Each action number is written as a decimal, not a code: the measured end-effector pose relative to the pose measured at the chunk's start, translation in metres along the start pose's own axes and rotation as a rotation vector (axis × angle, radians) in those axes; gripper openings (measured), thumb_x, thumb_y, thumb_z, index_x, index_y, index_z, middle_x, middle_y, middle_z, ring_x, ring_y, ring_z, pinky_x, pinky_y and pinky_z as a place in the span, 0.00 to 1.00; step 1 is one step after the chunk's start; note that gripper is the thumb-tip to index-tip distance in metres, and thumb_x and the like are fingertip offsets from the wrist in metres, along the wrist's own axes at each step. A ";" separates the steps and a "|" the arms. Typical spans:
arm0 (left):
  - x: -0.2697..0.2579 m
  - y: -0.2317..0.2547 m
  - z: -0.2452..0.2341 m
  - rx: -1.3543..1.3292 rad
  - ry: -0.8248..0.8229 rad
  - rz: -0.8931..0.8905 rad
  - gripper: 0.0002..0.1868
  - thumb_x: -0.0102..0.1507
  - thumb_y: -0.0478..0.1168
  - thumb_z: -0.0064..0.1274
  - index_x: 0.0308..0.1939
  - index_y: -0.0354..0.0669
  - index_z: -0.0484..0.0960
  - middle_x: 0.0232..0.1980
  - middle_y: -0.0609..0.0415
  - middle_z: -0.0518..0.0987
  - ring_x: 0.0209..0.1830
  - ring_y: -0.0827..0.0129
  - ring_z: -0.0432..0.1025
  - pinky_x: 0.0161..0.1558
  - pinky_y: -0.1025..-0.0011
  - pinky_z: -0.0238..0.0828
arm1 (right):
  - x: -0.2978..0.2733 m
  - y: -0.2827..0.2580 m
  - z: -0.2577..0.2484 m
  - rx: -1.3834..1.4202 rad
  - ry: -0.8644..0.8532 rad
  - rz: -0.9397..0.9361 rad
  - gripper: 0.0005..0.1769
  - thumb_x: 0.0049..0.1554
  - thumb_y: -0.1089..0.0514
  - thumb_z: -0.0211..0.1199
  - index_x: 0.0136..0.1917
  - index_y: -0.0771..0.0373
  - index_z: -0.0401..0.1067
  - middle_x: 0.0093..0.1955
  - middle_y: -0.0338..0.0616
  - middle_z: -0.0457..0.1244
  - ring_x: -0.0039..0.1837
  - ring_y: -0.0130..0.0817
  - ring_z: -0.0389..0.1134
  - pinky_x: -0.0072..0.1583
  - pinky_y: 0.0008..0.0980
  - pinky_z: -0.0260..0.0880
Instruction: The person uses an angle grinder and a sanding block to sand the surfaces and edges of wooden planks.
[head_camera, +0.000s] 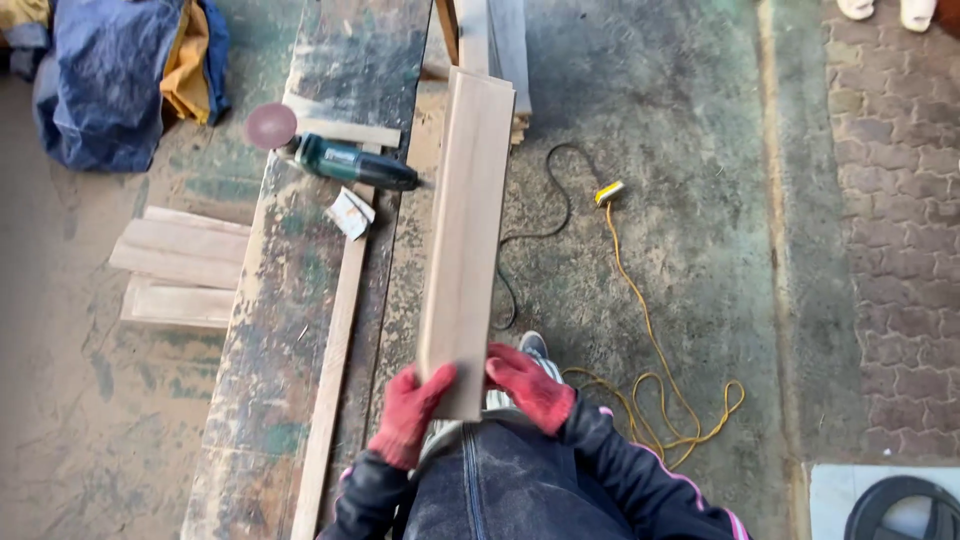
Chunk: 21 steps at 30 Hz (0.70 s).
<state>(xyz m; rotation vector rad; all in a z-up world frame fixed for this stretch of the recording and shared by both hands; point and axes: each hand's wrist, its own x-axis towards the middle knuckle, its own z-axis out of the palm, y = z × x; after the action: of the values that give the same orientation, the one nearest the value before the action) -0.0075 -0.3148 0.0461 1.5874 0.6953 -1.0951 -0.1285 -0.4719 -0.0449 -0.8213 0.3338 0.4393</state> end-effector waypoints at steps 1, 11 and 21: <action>0.009 -0.002 0.022 0.005 -0.018 0.002 0.25 0.54 0.38 0.63 0.49 0.22 0.77 0.44 0.31 0.81 0.40 0.43 0.80 0.41 0.53 0.84 | -0.005 0.014 -0.016 0.288 0.085 -0.044 0.28 0.65 0.53 0.51 0.76 0.64 0.61 0.68 0.51 0.64 0.63 0.38 0.66 0.66 0.38 0.68; 0.107 -0.025 0.198 0.982 -0.181 0.015 0.44 0.66 0.79 0.23 0.53 0.54 0.85 0.55 0.48 0.83 0.67 0.53 0.71 0.71 0.53 0.65 | -0.053 -0.043 -0.143 0.512 0.843 0.052 0.25 0.51 0.61 0.72 0.63 0.57 0.74 0.52 0.50 0.72 0.52 0.40 0.74 0.59 0.39 0.76; 0.185 0.008 0.233 0.989 0.062 0.158 0.24 0.62 0.65 0.52 0.58 0.65 0.81 0.57 0.58 0.83 0.62 0.58 0.74 0.65 0.55 0.73 | -0.100 0.100 -0.379 0.287 1.156 0.372 0.39 0.40 0.60 0.84 0.62 0.71 0.73 0.54 0.73 0.66 0.51 0.70 0.71 0.45 0.66 0.76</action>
<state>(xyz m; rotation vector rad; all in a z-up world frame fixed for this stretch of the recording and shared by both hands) 0.0059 -0.5553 -0.1282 2.4529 0.0088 -1.3623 -0.3081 -0.7244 -0.3044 -0.6554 1.6019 0.2033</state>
